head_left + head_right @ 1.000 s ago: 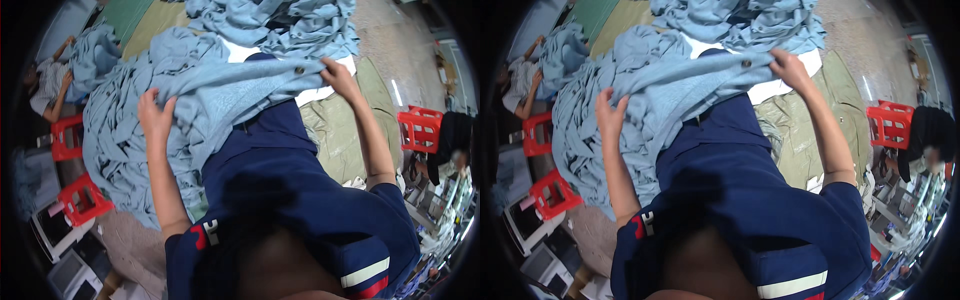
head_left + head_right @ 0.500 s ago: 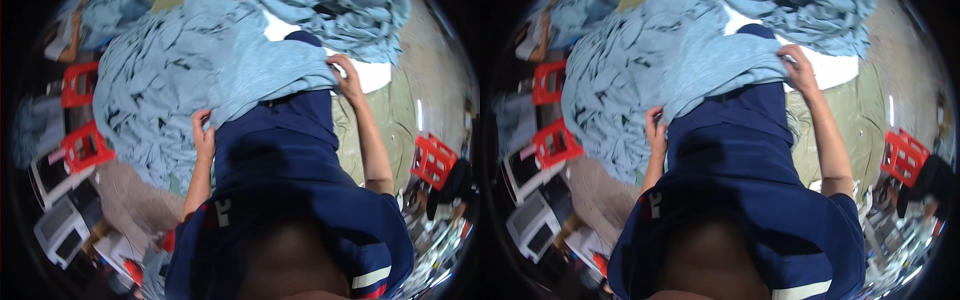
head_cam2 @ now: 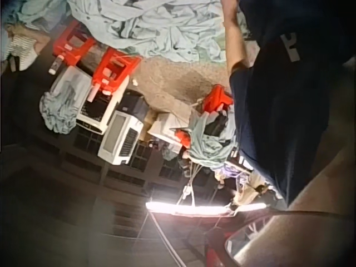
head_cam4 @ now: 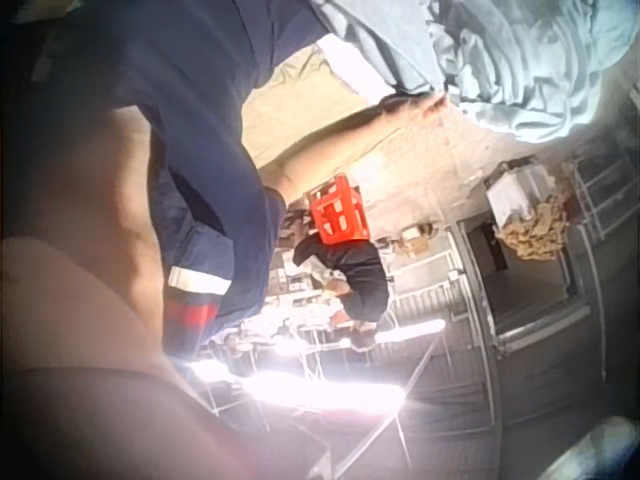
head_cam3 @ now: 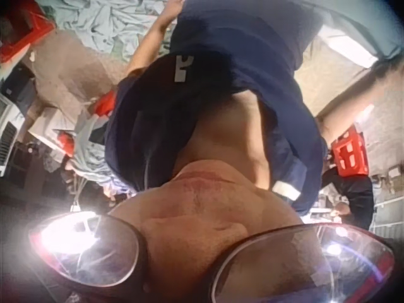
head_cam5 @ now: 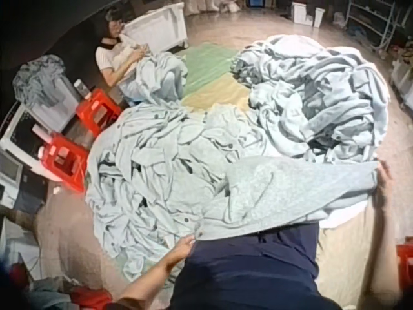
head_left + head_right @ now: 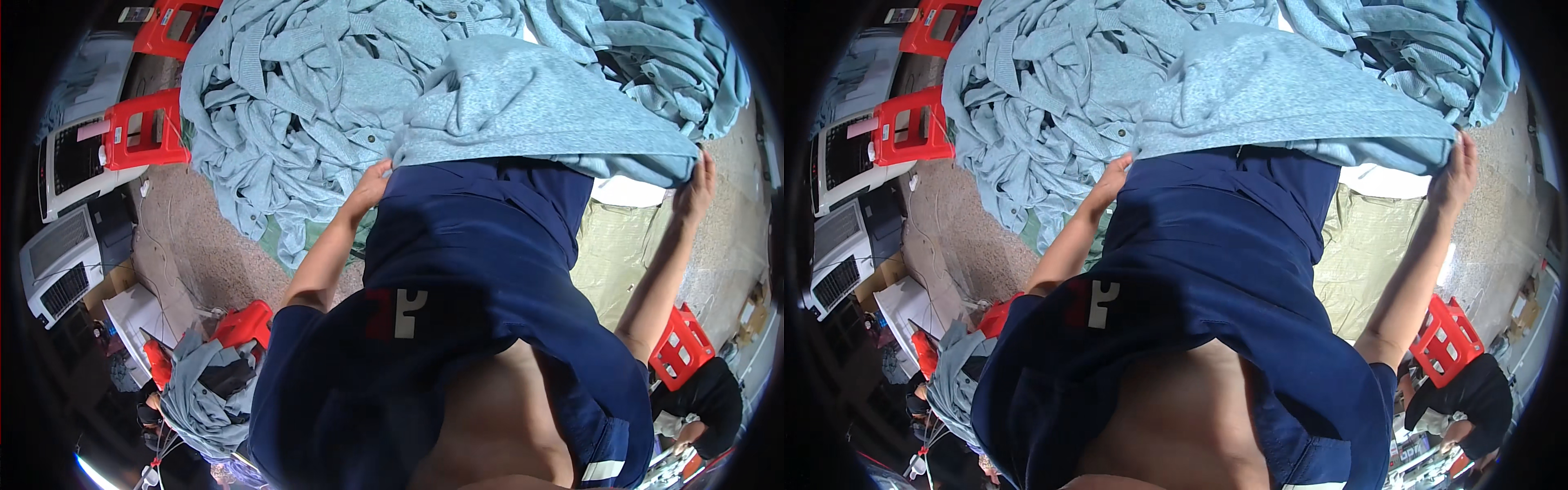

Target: Buttoning a series of blue knit cardigans while sitting on a workshop floor.

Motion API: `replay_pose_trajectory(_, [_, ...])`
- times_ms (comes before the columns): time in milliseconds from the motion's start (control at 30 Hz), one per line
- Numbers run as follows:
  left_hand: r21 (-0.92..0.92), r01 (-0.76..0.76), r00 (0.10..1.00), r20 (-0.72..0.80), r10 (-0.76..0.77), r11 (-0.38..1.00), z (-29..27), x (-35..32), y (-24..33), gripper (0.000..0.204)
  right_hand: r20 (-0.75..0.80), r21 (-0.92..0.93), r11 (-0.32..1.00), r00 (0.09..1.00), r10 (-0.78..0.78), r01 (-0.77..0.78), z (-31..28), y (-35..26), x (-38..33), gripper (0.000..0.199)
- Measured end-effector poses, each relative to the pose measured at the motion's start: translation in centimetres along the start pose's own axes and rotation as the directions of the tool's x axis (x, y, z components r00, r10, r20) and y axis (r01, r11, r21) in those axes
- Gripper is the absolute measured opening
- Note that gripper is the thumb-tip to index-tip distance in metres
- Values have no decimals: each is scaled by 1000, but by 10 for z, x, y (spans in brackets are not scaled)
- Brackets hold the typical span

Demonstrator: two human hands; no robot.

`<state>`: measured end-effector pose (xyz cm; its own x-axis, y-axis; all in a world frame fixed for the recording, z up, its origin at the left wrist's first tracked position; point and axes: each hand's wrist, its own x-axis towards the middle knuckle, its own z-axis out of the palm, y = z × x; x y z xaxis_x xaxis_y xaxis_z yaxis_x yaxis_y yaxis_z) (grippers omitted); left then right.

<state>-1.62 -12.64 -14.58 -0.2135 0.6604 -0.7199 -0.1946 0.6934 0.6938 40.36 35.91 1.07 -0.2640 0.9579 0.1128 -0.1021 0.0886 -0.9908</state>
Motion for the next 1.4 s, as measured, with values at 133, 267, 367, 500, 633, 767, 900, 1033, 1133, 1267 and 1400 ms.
replay_pose_trajectory(133, [-201,-413,818,-511,265,888,-30,-11,29,24,-26,-275,925,960,-278,260,-83,-74,25,24])
replay_pose_trajectory(267, [-354,-493,870,-185,457,795,-41,-97,183,13,-295,-596,757,804,-517,268,-212,-175,37,23])
replay_pose_trajectory(367, [64,-681,731,-17,683,730,-36,-103,250,15,-397,-588,799,814,-425,130,-261,-204,38,23])
replay_pose_trajectory(500, [350,-729,592,-110,798,589,-21,-8,264,21,-414,-611,789,824,-387,63,-266,-131,28,27])
replay_pose_trajectory(633, [402,-702,600,-111,793,587,-11,11,214,25,-349,-410,911,932,-102,-53,-166,-44,-33,17])
replay_pose_trajectory(767, [621,-685,316,-218,923,381,6,2,166,32,-305,-298,946,952,31,-126,-126,-33,-75,15])
replay_pose_trajectory(900, [646,-595,378,-301,875,479,12,17,131,36,-257,-188,962,955,147,-198,-77,-50,-75,16])
replay_pose_trajectory(1033, [515,-694,364,-352,863,503,10,22,139,28,-117,-177,969,981,156,-175,-3,-85,-69,16])
replay_pose_trajectory(1133, [497,-738,313,-347,884,456,3,18,150,9,66,-259,962,992,112,-91,45,-108,-70,15])
replay_pose_trajectory(1267, [-318,-781,624,-406,668,537,-5,-35,201,11,303,-427,845,932,-200,321,140,-149,-96,13])
replay_pose_trajectory(1400, [-436,-689,700,-197,686,579,5,-130,284,15,471,-104,781,723,-506,615,234,-182,-154,14])
